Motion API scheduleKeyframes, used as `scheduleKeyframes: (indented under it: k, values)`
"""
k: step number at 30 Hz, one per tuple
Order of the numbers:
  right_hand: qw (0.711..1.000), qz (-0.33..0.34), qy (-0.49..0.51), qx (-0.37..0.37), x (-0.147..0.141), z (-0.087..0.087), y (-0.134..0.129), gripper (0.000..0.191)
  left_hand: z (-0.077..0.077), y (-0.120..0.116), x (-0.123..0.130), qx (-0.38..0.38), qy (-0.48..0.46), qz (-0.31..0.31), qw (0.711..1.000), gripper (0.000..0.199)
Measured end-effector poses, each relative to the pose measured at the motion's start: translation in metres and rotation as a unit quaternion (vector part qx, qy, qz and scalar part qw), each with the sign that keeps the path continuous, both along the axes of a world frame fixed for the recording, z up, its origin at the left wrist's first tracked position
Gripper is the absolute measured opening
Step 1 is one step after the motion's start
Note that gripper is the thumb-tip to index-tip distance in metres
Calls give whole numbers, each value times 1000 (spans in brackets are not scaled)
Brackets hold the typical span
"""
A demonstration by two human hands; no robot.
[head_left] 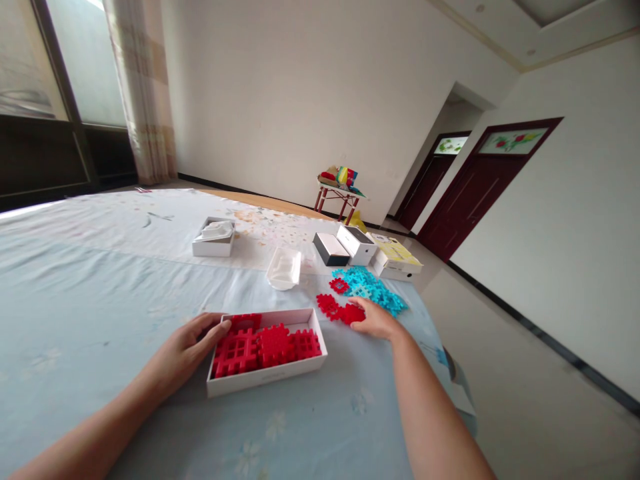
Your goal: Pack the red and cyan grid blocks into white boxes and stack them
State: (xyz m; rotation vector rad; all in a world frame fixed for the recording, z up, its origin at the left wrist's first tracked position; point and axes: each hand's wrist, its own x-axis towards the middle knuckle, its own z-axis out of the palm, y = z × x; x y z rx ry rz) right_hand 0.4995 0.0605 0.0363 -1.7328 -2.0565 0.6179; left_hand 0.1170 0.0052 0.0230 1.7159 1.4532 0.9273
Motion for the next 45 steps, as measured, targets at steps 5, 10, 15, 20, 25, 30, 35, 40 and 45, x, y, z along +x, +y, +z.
scheduleKeyframes:
  k: [5,10,15,20,25,30,35,40,45]
  values:
    - [996,34,67,-46,11,9,-15,66,1,1,1,-9,-13,-3,1000,43]
    - [994,-17,111,-9,11,-4,-13,66,0,2,1,-3,-19,1,1000,43]
    - [998,-41,50,13,3,-12,-11,69,0,2,1,-1,-7,1,1000,44]
    - [998,-51,-40,21,-7,-8,-14,63,-1,2,1,-3,-3,1,1000,44]
    - [997,-63,-33,22,-8,-10,-15,66,1,1,2,-6,-4,3,1000,43]
    - [996,-42,-69,44,-1,-13,-15,60,1,0,2,-3,-4,6,1000,42]
    - [994,-45,-79,62,2,-4,-19,64,-1,2,1,-4,-7,1,1000,41]
    - [993,-17,-96,70,2,-1,-20,65,-3,3,2,-3,-14,7,1000,43]
    - [986,-81,-124,73,18,0,-18,61,-5,3,0,-4,-12,3,1000,44]
